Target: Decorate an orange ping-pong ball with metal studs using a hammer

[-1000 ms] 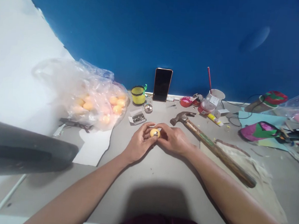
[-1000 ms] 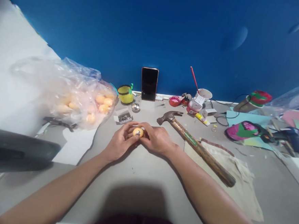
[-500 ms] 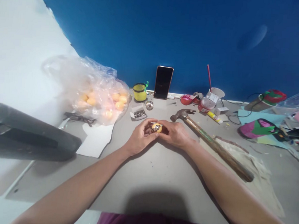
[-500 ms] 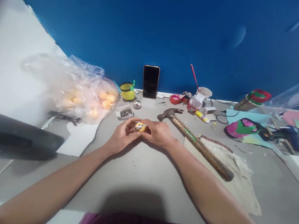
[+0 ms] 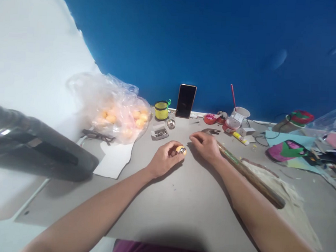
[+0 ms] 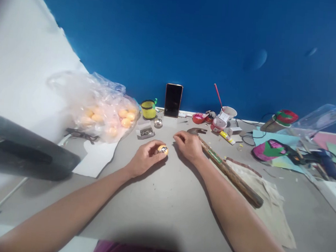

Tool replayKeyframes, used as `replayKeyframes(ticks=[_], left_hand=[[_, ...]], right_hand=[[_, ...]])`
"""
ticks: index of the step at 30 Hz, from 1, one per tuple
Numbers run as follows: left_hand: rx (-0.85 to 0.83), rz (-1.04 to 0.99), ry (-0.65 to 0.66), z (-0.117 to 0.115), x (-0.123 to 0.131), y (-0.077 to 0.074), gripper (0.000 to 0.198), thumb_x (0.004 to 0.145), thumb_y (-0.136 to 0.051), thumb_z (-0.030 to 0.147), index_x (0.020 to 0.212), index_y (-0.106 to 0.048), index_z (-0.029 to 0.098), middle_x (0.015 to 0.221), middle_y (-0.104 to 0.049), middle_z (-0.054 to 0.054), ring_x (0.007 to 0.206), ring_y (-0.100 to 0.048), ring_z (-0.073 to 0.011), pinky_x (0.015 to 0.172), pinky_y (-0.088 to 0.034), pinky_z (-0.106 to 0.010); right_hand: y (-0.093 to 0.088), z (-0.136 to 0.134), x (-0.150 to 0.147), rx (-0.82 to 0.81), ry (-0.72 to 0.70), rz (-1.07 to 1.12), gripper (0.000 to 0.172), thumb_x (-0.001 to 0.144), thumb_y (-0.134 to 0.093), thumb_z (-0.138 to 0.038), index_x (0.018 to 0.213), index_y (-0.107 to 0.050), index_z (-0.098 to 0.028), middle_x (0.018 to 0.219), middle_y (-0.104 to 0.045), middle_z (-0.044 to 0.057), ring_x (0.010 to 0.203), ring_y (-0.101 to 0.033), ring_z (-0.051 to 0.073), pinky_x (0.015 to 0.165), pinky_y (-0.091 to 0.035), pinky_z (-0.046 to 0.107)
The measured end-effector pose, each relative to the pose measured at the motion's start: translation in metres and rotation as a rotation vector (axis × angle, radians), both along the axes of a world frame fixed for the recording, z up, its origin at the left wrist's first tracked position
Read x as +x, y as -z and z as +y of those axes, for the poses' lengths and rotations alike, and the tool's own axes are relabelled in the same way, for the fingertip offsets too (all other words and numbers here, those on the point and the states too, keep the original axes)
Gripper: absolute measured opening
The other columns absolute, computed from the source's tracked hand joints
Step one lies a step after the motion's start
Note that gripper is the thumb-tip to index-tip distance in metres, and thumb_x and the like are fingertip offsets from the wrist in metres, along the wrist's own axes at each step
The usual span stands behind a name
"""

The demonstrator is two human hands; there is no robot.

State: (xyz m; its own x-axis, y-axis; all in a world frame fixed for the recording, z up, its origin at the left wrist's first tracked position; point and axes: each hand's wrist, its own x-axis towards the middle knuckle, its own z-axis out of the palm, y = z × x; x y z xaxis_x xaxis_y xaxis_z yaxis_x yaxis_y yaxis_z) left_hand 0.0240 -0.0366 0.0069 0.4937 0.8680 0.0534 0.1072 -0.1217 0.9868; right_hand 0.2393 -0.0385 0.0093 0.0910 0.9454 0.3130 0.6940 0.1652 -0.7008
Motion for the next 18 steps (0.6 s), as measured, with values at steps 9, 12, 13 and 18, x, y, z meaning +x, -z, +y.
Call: replayKeyframes(ticks=[9, 12, 13, 18], left_hand=[[0.009, 0.131, 0.052, -0.006, 0.002, -0.006, 0.027, 0.081, -0.07, 0.035, 0.102, -0.069, 0.018, 0.077, -0.061, 0.001, 0.067, -0.052, -0.0138, 0.062, -0.043, -0.025], [0.049, 0.203, 0.051, -0.005, 0.002, -0.005, 0.026, 0.079, -0.069, 0.034, 0.101, -0.069, 0.019, 0.077, -0.061, 0.001, 0.069, -0.053, -0.015, 0.064, -0.041, -0.027], [0.056, 0.226, 0.055, -0.003, 0.002, -0.004, 0.028, 0.078, -0.07, 0.035, 0.101, -0.069, 0.019, 0.078, -0.062, 0.001, 0.07, -0.053, -0.0153, 0.065, -0.04, -0.028], [-0.009, 0.227, 0.067, 0.0, 0.0, -0.001, 0.033, 0.079, -0.07, 0.04, 0.103, -0.065, 0.018, 0.069, -0.055, 0.004, 0.064, -0.048, -0.0147, 0.059, -0.035, -0.028]], right_hand=[[-0.039, 0.021, -0.019, -0.288, -0.149, 0.015, 0.021, 0.086, -0.064, -0.033, 0.078, -0.074, -0.017, 0.067, -0.072, 0.002, 0.059, -0.063, 0.014, 0.06, -0.047, 0.024], [-0.067, 0.035, -0.057, -0.223, -0.23, -0.403, 0.016, 0.088, -0.063, -0.024, 0.087, -0.078, -0.02, 0.092, -0.079, 0.005, 0.087, -0.071, 0.02, 0.075, -0.049, 0.027], [-0.075, 0.04, -0.071, -0.236, -0.205, -0.515, 0.019, 0.091, -0.061, -0.027, 0.093, -0.079, -0.021, 0.1, -0.079, 0.007, 0.095, -0.071, 0.022, 0.078, -0.05, 0.028], [-0.087, 0.067, -0.13, -0.384, -0.161, -0.844, 0.033, 0.098, -0.056, -0.031, 0.116, -0.075, -0.011, 0.117, -0.075, 0.023, 0.111, -0.071, 0.033, 0.087, -0.054, 0.038]])
